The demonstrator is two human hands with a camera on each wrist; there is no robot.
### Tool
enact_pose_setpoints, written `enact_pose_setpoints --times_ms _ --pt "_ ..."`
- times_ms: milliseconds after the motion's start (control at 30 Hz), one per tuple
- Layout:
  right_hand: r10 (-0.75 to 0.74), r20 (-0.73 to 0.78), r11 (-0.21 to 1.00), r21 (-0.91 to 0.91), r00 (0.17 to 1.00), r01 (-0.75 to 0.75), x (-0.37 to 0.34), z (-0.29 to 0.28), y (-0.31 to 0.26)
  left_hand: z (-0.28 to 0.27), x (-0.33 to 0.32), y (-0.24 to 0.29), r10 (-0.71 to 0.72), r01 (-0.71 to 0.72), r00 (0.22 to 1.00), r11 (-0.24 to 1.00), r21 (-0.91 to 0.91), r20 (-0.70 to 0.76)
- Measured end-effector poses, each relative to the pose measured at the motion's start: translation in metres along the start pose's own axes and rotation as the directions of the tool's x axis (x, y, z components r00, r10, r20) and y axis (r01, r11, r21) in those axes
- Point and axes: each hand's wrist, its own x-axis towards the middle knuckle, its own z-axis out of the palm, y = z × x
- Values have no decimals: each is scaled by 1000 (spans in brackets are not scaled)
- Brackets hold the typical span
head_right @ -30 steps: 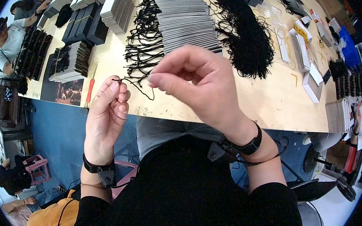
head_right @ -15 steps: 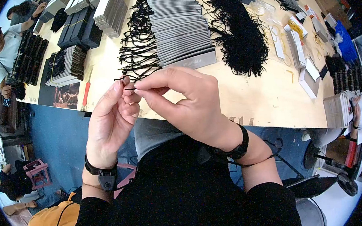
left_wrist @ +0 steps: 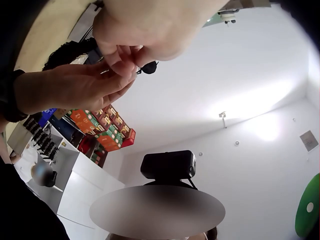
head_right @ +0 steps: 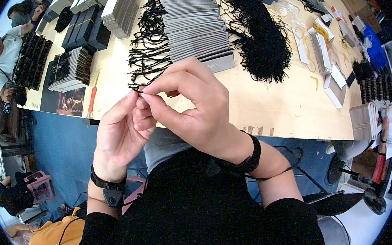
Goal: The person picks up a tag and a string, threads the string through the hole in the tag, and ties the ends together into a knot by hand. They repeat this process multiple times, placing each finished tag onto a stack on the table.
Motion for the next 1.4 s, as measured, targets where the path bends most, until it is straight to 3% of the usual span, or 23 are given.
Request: enact_pose_setpoints --times_ms 167,267,333,467,533,633,733,800,933,1000,1033,1067,1100,1133,1167,1233,1300,1333,1400 --pt "45 0 997 68 999 -45 -3 3 3 -1 0 -1 -1 1 1000 1000 29 18" --pt "146 -10 975 169 989 -142 -6 5 2 1 -1 -1 12 -13 1000 999 49 8" --pt "305 31 895 333 952 -297 -6 6 -2 3 -2 0 26 -27 1000 998 62 8" --pt "321 88 868 372 943 -330 -4 3 -2 3 -4 -1 97 -99 995 982 161 17" --pt "148 131 936 303 980 -182 -4 0 5 1 -5 0 115 -118 993 974 193 26" --pt "135 117 940 300 984 -165 -6 0 7 2 -8 1 131 -144 989 952 270 65" --pt "169 101 934 302 980 -193 -7 -2 6 13 -10 -5 252 -227 968 872 433 1" --pt "164 93 938 295 982 -184 -6 -2 6 16 -10 -7 378 -338 925 762 552 44" --pt "111 94 970 206 989 -129 -6 -2 3 7 -7 -7 454 -415 884 649 638 112" --pt "110 111 980 156 988 -127 -5 -3 0 10 -6 -7 578 -457 803 437 775 148" --pt "111 128 987 105 986 -125 -5 -4 -2 10 -7 -7 577 -457 803 438 774 148" --pt "112 128 987 103 985 -126 -3 -6 -2 10 -7 -7 609 -443 777 344 828 162" --pt "36 99 999 -29 994 -34 1 -7 -1 10 -7 -6 639 -421 748 246 873 180" --pt "-44 80 985 -163 996 57 4 -8 0 11 -6 -5 639 -422 748 247 872 181" --pt "-45 82 985 -164 996 58 7 -11 -3 12 -6 -4 635 -400 746 188 897 199" --pt "-76 224 955 -265 972 136 12 -18 -7 14 -7 0 630 -375 746 131 918 215" --pt "-52 265 963 -241 963 119 14 -20 -6 16 -7 6 531 -377 718 -246 893 449" --pt "-30 306 971 -217 952 101 15 -20 -5 18 -7 8 532 -379 718 -244 893 450" --pt "7 317 985 -163 948 48 16 -19 -2 20 -6 13 472 -437 662 -389 811 583"
